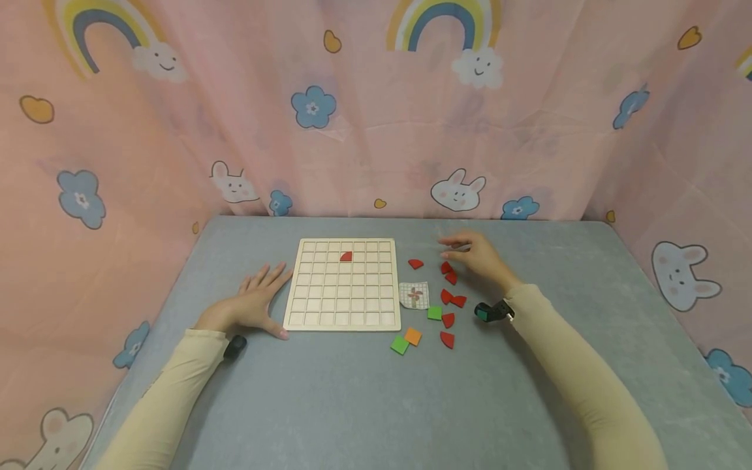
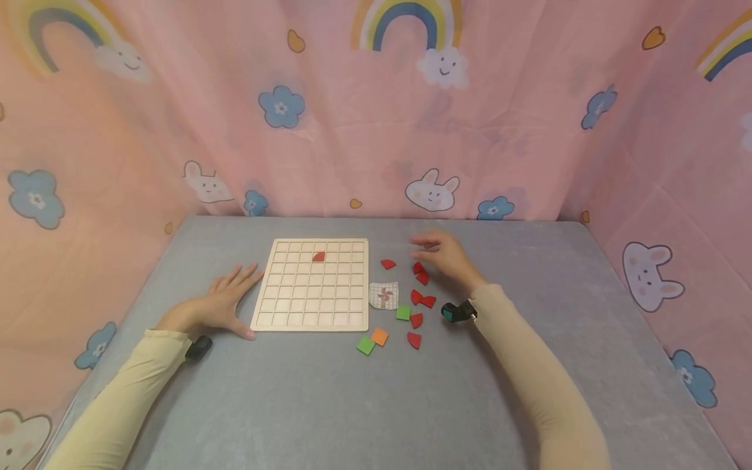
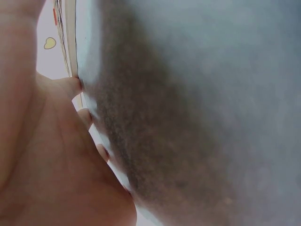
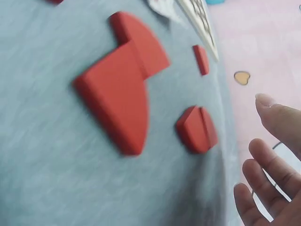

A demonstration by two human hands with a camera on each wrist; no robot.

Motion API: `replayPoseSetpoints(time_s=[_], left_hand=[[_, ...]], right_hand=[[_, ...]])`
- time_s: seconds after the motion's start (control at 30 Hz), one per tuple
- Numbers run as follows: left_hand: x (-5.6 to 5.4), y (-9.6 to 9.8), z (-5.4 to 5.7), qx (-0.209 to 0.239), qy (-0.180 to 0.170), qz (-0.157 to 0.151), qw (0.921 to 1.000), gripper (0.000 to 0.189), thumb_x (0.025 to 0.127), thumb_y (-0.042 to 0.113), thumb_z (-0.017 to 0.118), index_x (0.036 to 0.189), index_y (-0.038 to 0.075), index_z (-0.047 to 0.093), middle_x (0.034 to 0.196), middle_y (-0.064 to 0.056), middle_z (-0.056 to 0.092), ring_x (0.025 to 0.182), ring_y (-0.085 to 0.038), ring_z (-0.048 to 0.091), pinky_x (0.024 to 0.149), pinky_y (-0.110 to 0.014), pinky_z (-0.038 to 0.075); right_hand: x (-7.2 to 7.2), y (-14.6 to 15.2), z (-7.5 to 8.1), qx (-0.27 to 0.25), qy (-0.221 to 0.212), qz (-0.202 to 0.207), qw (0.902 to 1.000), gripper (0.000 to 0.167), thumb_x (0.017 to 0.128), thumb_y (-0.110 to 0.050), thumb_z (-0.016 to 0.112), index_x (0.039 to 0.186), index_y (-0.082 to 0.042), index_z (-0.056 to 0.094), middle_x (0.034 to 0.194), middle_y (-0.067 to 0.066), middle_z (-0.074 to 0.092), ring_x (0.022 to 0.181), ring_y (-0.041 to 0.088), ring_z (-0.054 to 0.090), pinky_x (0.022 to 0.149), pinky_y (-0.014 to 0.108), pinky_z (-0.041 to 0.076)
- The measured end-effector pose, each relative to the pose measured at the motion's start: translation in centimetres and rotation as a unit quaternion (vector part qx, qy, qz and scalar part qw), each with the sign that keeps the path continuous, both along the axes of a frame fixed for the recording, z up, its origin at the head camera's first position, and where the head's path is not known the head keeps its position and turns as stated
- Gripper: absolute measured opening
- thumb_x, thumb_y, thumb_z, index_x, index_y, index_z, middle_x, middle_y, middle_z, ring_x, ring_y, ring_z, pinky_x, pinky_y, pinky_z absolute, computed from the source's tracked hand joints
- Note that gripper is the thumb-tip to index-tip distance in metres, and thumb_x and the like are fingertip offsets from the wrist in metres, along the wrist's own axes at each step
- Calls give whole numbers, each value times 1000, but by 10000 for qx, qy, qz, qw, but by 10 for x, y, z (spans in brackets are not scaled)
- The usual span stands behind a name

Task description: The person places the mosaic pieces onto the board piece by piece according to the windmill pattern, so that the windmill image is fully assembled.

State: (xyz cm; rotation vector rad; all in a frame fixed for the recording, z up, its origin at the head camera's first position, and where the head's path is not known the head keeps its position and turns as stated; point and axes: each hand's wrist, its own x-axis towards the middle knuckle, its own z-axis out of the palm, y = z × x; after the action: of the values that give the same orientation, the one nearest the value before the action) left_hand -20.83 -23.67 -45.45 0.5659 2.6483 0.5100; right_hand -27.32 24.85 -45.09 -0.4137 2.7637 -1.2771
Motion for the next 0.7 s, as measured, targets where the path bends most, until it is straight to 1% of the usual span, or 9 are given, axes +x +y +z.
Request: replayPoseSetpoints(time_s=[0.17, 0.37, 0.5, 0.6, 0.7], left_hand=[[0, -2, 0, -65, -4, 1, 10000, 138, 57, 54, 91, 160, 9, 10, 167, -20, -2, 152, -49, -7, 115, -74, -4], [-1, -1, -2, -80, 11, -20, 10000, 138, 58, 56, 90, 160, 11, 9, 168, -19, -2, 152, -49, -7, 116, -74, -3], [-1, -1, -3, -46, -1, -11, 10000, 138, 57, 55, 91, 160, 11, 10, 168, -19, -2, 152, -49, -7, 116, -74, -3], [-2, -2, -4, -25, 13, -16, 10000, 138, 57, 55, 91, 160, 11, 10, 168, -19, -1, 152, -50, -6, 115, -74, -3], [-2, -2, -5, -19, 43, -19, 10000, 138, 57, 55, 91, 160, 11, 10, 168, -19, -1, 152, -50, -6, 115, -75, -3]], right_hand=[[1, -1, -5, 47, -50, 37, 10000, 37, 91, -18, 71, 127, -6, 67, 132, 17, 62, 118, 34, 58, 103, 53, 47], [5, -3, -7, 161, -172, -14, 9997, 37, 91, -20, 72, 126, -9, 68, 131, 14, 61, 121, 33, 56, 105, 53, 46], [7, 3, -12, 167, -154, -29, 9997, 38, 91, -20, 72, 126, -7, 68, 129, 16, 62, 121, 33, 58, 103, 52, 48], [7, 8, -15, 134, -122, -20, 9998, 37, 90, -21, 74, 123, -6, 69, 125, 16, 64, 118, 33, 59, 100, 50, 49], [7, 13, -16, 171, -121, 80, 9997, 35, 89, -21, 74, 121, -6, 71, 124, 15, 63, 119, 32, 57, 101, 51, 48]])
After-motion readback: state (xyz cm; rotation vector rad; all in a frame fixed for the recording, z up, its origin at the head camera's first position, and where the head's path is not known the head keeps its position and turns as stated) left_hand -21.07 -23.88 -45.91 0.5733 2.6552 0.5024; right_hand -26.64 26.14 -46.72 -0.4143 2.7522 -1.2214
